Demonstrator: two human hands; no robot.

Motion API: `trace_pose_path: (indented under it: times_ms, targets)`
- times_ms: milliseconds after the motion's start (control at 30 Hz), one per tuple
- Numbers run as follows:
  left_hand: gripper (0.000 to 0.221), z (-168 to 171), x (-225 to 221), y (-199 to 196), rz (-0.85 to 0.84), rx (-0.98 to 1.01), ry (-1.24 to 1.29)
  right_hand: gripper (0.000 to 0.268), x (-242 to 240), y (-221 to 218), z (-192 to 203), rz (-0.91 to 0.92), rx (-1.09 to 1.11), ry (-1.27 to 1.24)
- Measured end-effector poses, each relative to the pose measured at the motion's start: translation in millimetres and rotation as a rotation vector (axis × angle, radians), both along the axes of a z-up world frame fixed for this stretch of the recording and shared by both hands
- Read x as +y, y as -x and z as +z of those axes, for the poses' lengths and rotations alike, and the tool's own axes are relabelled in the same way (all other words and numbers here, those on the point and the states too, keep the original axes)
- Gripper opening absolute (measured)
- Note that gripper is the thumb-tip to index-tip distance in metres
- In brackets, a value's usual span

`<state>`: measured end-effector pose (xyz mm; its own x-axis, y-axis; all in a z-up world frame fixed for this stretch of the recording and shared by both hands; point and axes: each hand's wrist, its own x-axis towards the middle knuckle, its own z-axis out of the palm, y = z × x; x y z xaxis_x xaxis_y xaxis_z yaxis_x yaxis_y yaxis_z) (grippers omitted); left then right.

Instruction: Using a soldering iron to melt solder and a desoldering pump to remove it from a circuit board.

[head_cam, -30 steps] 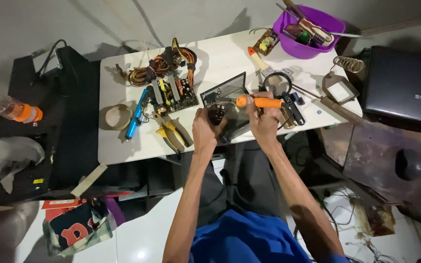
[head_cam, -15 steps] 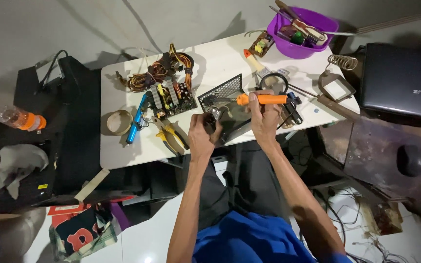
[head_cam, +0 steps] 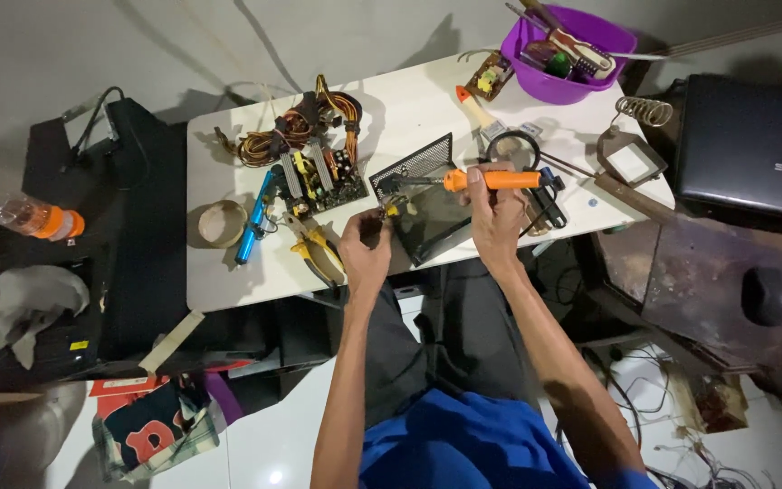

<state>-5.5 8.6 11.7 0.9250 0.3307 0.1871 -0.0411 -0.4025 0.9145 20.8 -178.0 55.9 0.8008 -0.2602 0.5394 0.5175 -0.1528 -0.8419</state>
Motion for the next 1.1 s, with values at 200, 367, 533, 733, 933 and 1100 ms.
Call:
trace_pose_path:
  times_ms: [200, 367, 533, 733, 933, 1100]
  targets:
    - [0.019, -3, 5, 0, -0.018, 0.022, 0.037, 0.018, -2, -5, -7, -0.003, -0.007, 0.01]
    - [0.019, -3, 4, -1, -0.033, 0.054, 0.03, 0.017, 2, -2, -1, -0.025, 0.006, 0.013]
    - [0.019, -7, 1, 1, -0.034, 0.037, 0.057, 0.018, -1, -4, -4, -0.018, -0.015, 0.016]
    - [0.02, -6, -3, 4, -0.036, -0.002, 0.081, 0.017, -1, -5, -6, -0.031, -0.052, 0.075]
    - [0.031, 4, -9, 8, -0.075, -0.06, -0.005, 0.018, 2, -1, 0, -0.065, -0.071, 0.122]
    - [0.034, 5, -9, 9, -0.092, -0.098, -0.071, 0.018, 3, -3, -5, -0.016, -0.037, 0.011]
